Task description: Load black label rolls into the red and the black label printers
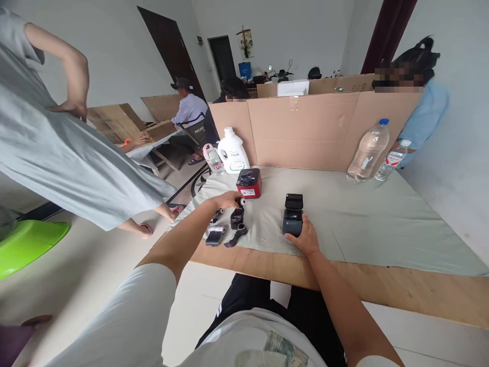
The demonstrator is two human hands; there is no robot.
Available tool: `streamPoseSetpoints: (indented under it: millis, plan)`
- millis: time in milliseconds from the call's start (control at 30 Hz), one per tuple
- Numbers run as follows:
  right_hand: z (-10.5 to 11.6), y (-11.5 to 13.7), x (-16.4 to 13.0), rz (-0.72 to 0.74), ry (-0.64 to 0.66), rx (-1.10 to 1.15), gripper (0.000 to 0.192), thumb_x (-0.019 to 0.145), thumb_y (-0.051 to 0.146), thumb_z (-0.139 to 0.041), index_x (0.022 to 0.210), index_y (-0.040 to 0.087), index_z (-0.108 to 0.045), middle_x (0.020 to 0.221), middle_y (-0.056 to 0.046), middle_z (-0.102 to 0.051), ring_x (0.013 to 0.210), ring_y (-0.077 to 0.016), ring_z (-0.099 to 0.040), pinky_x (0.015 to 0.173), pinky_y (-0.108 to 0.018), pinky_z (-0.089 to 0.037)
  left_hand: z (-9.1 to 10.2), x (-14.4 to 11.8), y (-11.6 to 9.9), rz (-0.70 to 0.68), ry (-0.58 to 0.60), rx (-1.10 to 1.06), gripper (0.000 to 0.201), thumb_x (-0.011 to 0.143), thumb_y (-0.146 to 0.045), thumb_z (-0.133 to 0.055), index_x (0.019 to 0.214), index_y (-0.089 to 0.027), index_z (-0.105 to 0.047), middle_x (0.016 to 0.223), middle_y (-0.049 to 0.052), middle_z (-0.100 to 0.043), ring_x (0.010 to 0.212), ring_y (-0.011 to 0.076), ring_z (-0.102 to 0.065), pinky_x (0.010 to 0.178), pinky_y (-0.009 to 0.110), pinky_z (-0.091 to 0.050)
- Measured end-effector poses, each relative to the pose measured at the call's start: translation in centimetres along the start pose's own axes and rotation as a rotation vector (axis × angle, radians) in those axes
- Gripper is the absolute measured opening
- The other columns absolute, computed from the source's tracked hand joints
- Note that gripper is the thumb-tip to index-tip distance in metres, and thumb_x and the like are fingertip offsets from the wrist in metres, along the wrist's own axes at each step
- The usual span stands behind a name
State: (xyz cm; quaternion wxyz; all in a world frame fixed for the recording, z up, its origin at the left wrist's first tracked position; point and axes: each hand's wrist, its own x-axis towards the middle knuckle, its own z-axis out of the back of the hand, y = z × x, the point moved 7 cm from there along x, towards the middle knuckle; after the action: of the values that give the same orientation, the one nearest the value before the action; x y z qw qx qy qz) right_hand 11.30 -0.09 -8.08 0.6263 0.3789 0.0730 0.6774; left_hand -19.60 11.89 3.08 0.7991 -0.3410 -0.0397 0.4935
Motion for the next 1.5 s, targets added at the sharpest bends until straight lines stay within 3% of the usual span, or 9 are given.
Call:
streamPoseSetpoints:
  millis: [133,300,500,633,733,1000,1200,1367,1500]
  plan:
    - [0.0,0.1,0.0,0.019,-0.035,0.002,0.105,0.063,0.070,-0.064,0.142,0.012,-0.026,0.139,-0.023,-0.043,0.126,-0.0387,-0.044,0.100,-0.056,-0.037,-2.1,1.8,-5.4,-0.100,0.126,-0.263,0.039,0.061,-0.016,-0.061,0.100,-0.015,-0.059,0.092,0.002,-0.066,0.091,0.0192,-0.061,0.078,0.027,-0.048]
    - [-0.1,0.2,-0.1,0.027,-0.052,0.004,0.104,0.064,0.068,-0.064,0.143,0.013,-0.024,0.139,-0.022,-0.044,0.126,-0.0385,-0.044,0.099,-0.057,-0.039,-7.5,4.5,-11.9,-0.204,0.198,-0.329,0.043,0.061,-0.015,-0.060,0.103,-0.015,-0.055,0.092,0.002,-0.064,0.084,0.0164,-0.061,0.072,0.025,-0.049]
    - [1.0,1.1,-0.3,0.092,-0.129,0.040,0.090,0.070,0.064,-0.063,0.140,0.014,-0.035,0.138,-0.020,-0.044,0.127,-0.0362,-0.042,0.101,-0.055,-0.038,-12.6,8.9,-14.9,-0.198,0.241,-0.259,0.036,0.058,-0.015,-0.061,0.094,-0.014,-0.056,0.089,0.002,-0.064,0.081,0.0165,-0.060,0.070,0.025,-0.048]
    - [2.4,1.5,-0.4,0.119,-0.189,0.108,0.056,0.074,0.058,-0.062,0.113,0.018,-0.061,0.140,-0.017,-0.042,0.123,-0.0341,-0.042,0.098,-0.052,-0.041,-12.8,10.7,-15.8,-0.245,0.202,-0.120,0.038,0.059,-0.015,-0.062,0.097,-0.014,-0.059,0.094,0.002,-0.065,0.088,0.0173,-0.060,0.075,0.025,-0.048]
    - [3.1,1.3,-0.4,0.099,-0.204,0.210,0.039,0.075,0.055,-0.062,0.090,0.020,-0.069,0.133,-0.013,-0.049,0.119,-0.0315,-0.045,0.095,-0.049,-0.043,-12.6,10.9,-16.4,-0.258,0.213,-0.020,0.038,0.063,-0.017,-0.062,0.101,-0.013,-0.061,0.100,0.004,-0.065,0.092,0.0183,-0.060,0.080,0.025,-0.048]
    - [3.7,-0.5,0.0,-0.030,-0.176,0.465,0.042,0.078,0.061,-0.057,0.062,0.022,-0.064,0.102,-0.008,-0.066,0.104,-0.0265,-0.055,0.095,-0.046,-0.042,-12.7,10.7,-16.7,-0.220,0.154,0.250,0.041,0.066,-0.020,-0.063,0.107,-0.015,-0.060,0.107,0.006,-0.065,0.096,0.0211,-0.061,0.082,0.026,-0.048]
    - [3.6,-0.2,-0.1,-0.039,-0.128,0.581,0.043,0.075,0.065,-0.059,0.067,0.023,-0.064,0.098,-0.008,-0.069,0.116,-0.0286,-0.052,0.099,-0.049,-0.041,-12.4,10.7,-16.3,-0.179,0.116,0.321,0.040,0.069,-0.020,-0.064,0.108,-0.018,-0.058,0.109,0.005,-0.065,0.097,0.0197,-0.061,0.081,0.025,-0.047]
    - [3.0,-0.1,-0.8,-0.113,-0.079,0.746,0.040,0.076,0.057,-0.062,0.094,0.021,-0.062,0.083,-0.005,-0.068,0.084,-0.0214,-0.065,0.080,-0.039,-0.053,-12.4,10.7,-16.4,-0.138,0.123,0.412,0.042,0.070,-0.020,-0.064,0.111,-0.017,-0.055,0.114,0.008,-0.064,0.099,0.0214,-0.060,0.081,0.026,-0.046]
    - [3.1,0.3,-1.0,-0.091,-0.057,0.769,0.046,0.079,0.052,-0.061,0.113,0.021,-0.058,0.068,-0.001,-0.066,0.079,-0.0197,-0.065,0.079,-0.038,-0.053,-12.2,10.3,-17.0,-0.093,0.127,0.510,0.038,0.074,-0.022,-0.061,0.112,-0.020,-0.055,0.115,0.008,-0.065,0.101,0.0234,-0.061,0.085,0.029,-0.046]
